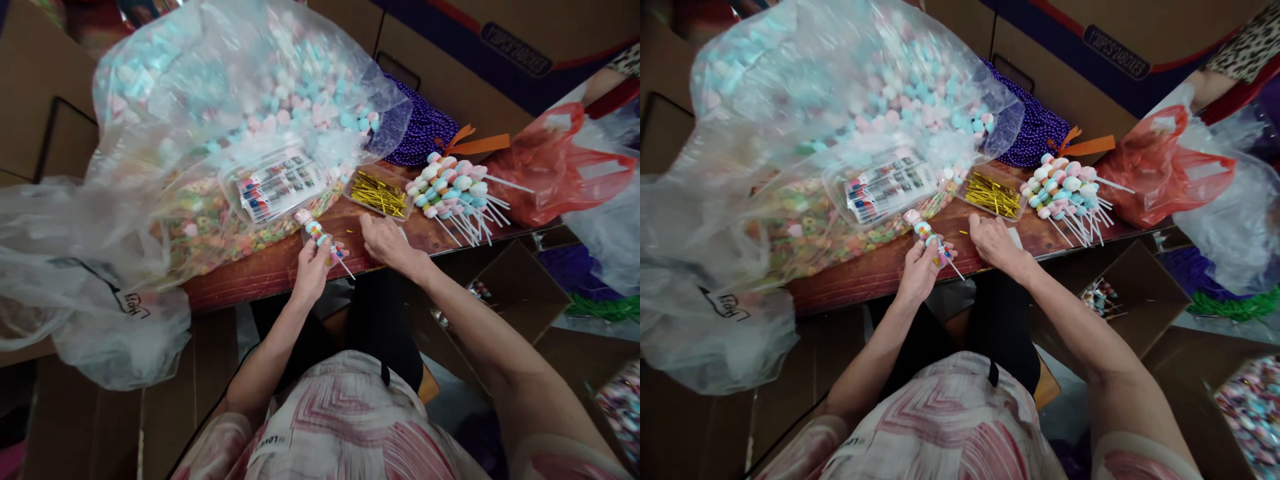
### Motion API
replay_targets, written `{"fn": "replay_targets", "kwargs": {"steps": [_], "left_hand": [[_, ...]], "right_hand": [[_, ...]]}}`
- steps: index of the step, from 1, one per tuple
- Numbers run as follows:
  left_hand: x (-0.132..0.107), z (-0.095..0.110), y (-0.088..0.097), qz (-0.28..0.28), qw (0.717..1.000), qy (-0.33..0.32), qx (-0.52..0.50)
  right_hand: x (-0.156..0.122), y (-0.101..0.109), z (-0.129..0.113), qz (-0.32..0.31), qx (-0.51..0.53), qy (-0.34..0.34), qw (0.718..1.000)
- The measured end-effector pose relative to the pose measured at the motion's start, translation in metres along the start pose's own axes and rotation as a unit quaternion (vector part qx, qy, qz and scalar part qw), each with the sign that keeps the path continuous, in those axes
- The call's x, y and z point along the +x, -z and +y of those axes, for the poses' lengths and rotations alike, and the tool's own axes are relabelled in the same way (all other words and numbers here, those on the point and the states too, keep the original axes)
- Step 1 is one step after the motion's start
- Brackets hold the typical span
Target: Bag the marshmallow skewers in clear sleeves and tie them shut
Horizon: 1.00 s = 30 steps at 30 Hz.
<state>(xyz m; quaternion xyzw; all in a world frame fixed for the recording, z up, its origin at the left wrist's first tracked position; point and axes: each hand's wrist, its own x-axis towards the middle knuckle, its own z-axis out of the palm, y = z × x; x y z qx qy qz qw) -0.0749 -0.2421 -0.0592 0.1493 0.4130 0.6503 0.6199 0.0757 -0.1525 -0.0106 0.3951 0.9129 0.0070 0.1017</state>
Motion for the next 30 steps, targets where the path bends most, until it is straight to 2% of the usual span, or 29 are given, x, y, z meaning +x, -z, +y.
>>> {"fn": "replay_targets", "kwargs": {"steps": [4,6,12,20,23,26,28,30], "left_hand": [[0.000,0.000,0.000,-0.002,1.000,0.002,0.000],[0.001,-0.001,0.001,-0.002,1.000,0.001,0.004],[0.001,-0.001,0.001,-0.003,1.000,0.003,0.008],[0.002,-0.001,0.001,-0.002,1.000,0.006,0.002],[0.001,-0.001,0.000,-0.003,1.000,0.003,-0.002],[0.001,0.000,-0.001,-0.005,1.000,0.004,0.001],[0.001,0.001,-0.001,-0.004,1.000,0.006,0.008],[0.000,0.001,-0.001,-0.004,1.000,0.008,0.014]], "right_hand": [[-0.009,-0.002,0.008,0.049,0.108,-0.066,0.991],[-0.011,-0.002,0.009,0.072,0.135,-0.065,0.986],[-0.006,0.000,0.001,0.035,0.027,0.017,0.999],[0.010,-0.010,-0.003,0.019,-0.051,0.103,0.993],[0.010,-0.005,-0.009,0.008,-0.052,0.074,0.996],[0.004,-0.001,-0.007,0.010,-0.007,0.033,0.999],[-0.001,-0.001,-0.001,0.032,0.044,-0.005,0.999],[-0.006,-0.001,0.006,0.080,0.103,-0.037,0.991]]}}
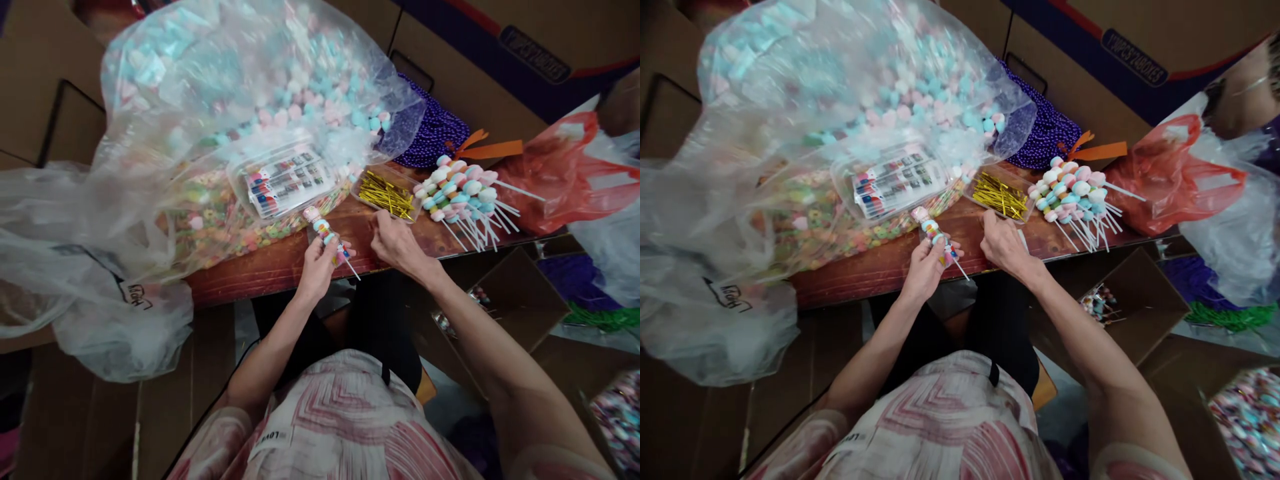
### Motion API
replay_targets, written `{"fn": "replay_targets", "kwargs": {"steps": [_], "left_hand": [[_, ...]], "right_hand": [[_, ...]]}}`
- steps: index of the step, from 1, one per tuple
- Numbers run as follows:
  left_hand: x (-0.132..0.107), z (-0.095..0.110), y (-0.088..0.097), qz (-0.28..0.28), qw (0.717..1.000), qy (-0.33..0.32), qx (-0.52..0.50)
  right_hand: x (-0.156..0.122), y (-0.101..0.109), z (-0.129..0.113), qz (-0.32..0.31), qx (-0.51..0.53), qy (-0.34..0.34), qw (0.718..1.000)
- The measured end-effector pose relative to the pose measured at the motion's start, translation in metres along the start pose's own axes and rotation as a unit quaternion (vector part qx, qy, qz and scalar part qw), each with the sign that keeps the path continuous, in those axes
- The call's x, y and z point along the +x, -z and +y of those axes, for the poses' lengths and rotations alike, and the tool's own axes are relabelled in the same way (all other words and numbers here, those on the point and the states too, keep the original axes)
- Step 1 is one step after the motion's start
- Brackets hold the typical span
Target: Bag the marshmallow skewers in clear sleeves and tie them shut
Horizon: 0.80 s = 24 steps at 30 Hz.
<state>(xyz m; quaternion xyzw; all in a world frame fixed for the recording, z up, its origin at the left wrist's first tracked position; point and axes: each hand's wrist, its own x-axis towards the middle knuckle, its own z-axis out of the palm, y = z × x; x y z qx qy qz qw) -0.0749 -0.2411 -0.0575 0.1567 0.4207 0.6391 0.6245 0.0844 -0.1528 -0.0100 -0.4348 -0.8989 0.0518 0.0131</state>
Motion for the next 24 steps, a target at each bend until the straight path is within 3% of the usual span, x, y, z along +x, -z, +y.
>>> {"fn": "replay_targets", "kwargs": {"steps": [4,8,11,14,16,19,21,24], "left_hand": [[0.000,0.000,0.001,-0.002,1.000,0.000,-0.003],[0.000,-0.002,0.002,-0.006,1.000,0.000,-0.005],[-0.001,-0.001,0.002,-0.004,1.000,-0.002,-0.003],[-0.002,0.001,0.002,-0.007,1.000,0.003,0.000],[-0.002,0.002,0.002,-0.015,1.000,0.006,-0.004],[-0.002,0.001,0.001,-0.018,1.000,0.009,-0.008],[-0.001,0.000,0.001,-0.010,1.000,0.008,-0.004],[-0.001,0.000,0.001,0.001,1.000,0.001,0.001]], "right_hand": [[-0.001,0.010,0.015,0.084,0.099,-0.023,0.991],[0.018,0.022,0.035,0.121,0.087,-0.066,0.987],[0.034,0.026,0.051,0.090,0.016,-0.100,0.991],[0.033,0.029,0.058,0.052,-0.037,-0.134,0.989],[0.020,0.028,0.054,0.082,-0.026,-0.137,0.987],[-0.007,0.020,0.035,0.121,0.043,-0.077,0.989],[-0.019,0.010,0.019,0.089,0.070,-0.022,0.993],[-0.018,-0.002,-0.003,0.039,0.007,0.003,0.999]]}}
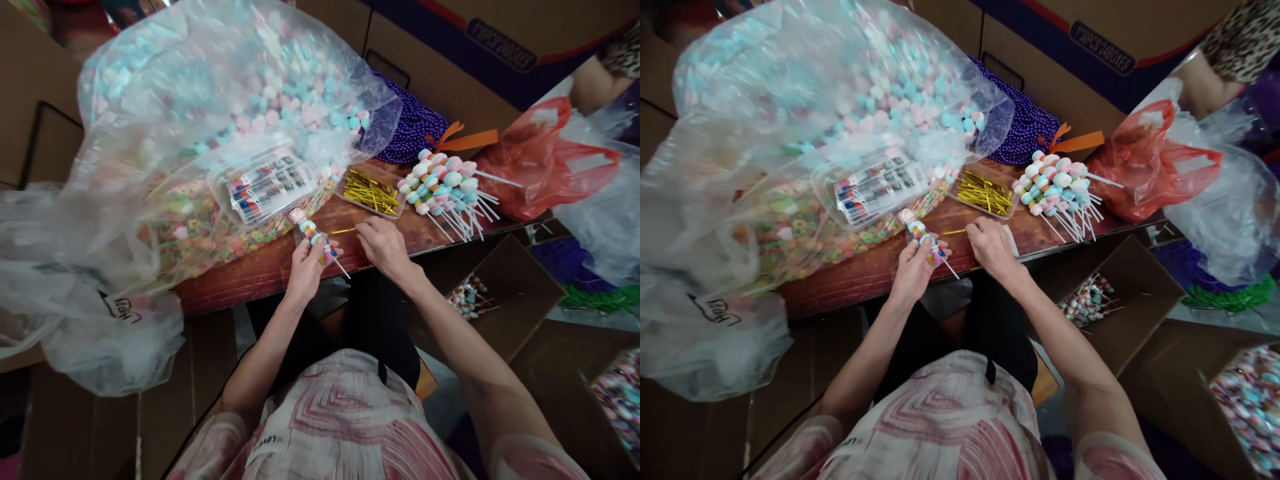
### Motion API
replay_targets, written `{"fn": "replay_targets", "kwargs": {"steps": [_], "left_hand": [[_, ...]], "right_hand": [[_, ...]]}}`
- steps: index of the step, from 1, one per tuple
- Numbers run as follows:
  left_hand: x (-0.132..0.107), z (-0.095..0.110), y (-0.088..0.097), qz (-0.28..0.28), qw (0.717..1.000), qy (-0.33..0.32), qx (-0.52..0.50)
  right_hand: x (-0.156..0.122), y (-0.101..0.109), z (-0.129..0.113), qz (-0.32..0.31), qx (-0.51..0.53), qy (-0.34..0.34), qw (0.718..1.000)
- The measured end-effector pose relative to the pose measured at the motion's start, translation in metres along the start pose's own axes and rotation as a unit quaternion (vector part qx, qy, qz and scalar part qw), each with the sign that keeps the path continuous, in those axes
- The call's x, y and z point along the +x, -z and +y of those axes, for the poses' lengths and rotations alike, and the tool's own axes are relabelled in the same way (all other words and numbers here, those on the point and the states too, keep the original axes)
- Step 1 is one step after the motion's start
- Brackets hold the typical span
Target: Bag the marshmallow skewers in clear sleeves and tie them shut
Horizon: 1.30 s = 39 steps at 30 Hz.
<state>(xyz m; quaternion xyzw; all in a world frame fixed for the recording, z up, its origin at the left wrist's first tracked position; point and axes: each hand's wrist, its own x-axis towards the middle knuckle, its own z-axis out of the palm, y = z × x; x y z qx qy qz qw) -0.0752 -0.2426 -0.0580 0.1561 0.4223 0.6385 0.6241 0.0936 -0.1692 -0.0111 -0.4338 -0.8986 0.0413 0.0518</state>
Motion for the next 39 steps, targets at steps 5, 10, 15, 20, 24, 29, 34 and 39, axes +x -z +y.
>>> {"fn": "replay_targets", "kwargs": {"steps": [5,10,15,20,24,29,34,39], "left_hand": [[0.000,0.001,0.002,-0.001,1.000,-0.006,-0.004],[0.001,0.000,0.002,-0.006,1.000,-0.010,-0.004],[-0.001,0.001,0.001,-0.010,1.000,-0.004,-0.006],[-0.003,0.004,0.000,-0.023,1.000,-0.002,-0.009],[-0.002,0.003,0.000,-0.018,1.000,-0.003,0.004],[-0.002,0.001,0.002,-0.021,1.000,-0.010,0.002],[-0.002,0.003,0.000,-0.014,1.000,-0.002,0.004],[-0.002,0.003,0.001,-0.014,1.000,-0.001,-0.007]], "right_hand": [[0.025,-0.001,-0.015,-0.074,-0.104,0.049,0.991],[0.041,-0.001,-0.019,-0.097,-0.136,0.121,0.978],[0.040,-0.008,-0.009,-0.087,-0.092,0.072,0.989],[0.021,-0.018,0.007,0.021,0.105,-0.022,0.994],[0.013,-0.020,0.007,0.063,0.167,-0.039,0.983],[0.017,-0.007,-0.009,-0.013,0.016,-0.055,0.998],[0.026,-0.004,-0.029,-0.081,-0.095,-0.030,0.992],[0.030,-0.015,-0.031,-0.067,-0.099,-0.045,0.992]]}}
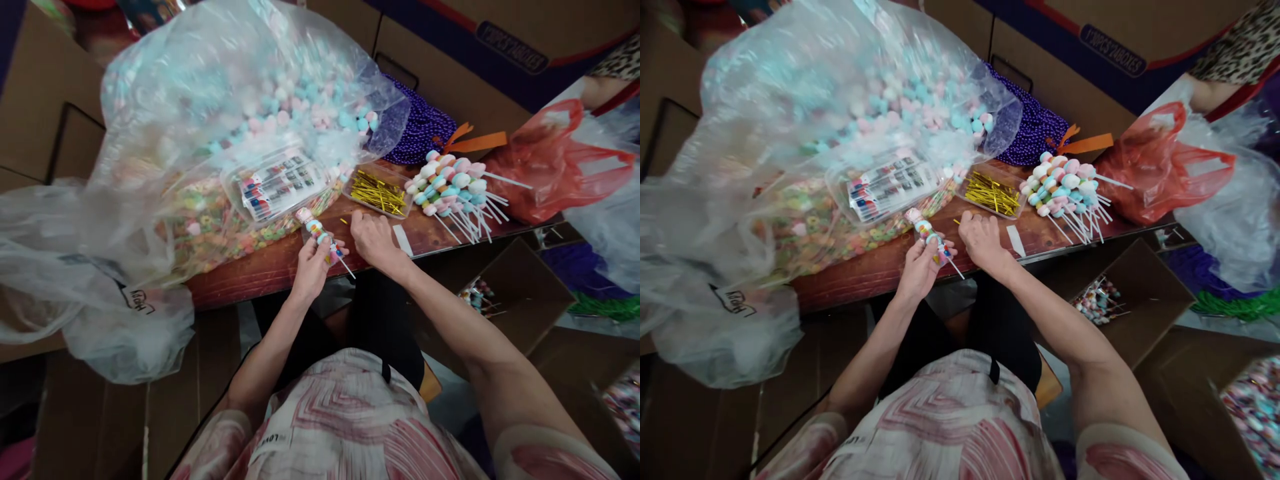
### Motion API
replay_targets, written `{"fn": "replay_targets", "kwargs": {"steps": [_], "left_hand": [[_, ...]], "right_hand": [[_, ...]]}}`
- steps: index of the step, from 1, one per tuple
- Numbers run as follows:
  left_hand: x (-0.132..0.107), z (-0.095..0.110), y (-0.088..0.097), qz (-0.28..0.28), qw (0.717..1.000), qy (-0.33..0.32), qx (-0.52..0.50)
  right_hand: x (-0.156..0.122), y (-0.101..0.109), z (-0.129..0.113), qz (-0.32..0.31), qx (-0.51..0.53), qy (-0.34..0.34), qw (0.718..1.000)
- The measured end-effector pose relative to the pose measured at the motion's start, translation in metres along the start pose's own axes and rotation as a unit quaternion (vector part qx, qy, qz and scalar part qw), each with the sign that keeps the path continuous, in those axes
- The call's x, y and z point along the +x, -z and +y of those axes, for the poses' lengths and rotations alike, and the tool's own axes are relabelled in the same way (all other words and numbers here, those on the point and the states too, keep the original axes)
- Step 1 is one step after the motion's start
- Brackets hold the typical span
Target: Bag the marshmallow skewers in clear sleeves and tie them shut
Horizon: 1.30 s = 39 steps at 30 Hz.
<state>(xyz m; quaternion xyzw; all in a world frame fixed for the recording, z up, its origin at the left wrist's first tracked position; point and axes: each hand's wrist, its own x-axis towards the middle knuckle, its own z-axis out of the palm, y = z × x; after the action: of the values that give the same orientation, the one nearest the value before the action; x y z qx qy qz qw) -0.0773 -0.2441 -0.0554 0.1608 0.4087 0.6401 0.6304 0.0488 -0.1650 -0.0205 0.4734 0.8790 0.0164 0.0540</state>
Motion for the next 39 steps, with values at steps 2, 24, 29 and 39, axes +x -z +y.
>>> {"fn": "replay_targets", "kwargs": {"steps": [2,24,29,39], "left_hand": [[0.000,0.000,0.000,-0.002,1.000,-0.001,-0.002],[0.000,0.001,0.001,-0.007,1.000,-0.001,-0.015],[0.000,0.000,0.001,-0.005,1.000,0.000,-0.023],[0.000,0.001,0.001,-0.006,1.000,0.003,-0.025]], "right_hand": [[0.000,-0.001,0.004,0.002,0.027,-0.029,0.999],[0.033,0.032,0.050,-0.138,0.214,0.144,0.956],[0.034,0.029,0.055,-0.138,0.225,0.140,0.954],[0.038,0.029,0.052,-0.147,0.211,0.121,0.959]]}}
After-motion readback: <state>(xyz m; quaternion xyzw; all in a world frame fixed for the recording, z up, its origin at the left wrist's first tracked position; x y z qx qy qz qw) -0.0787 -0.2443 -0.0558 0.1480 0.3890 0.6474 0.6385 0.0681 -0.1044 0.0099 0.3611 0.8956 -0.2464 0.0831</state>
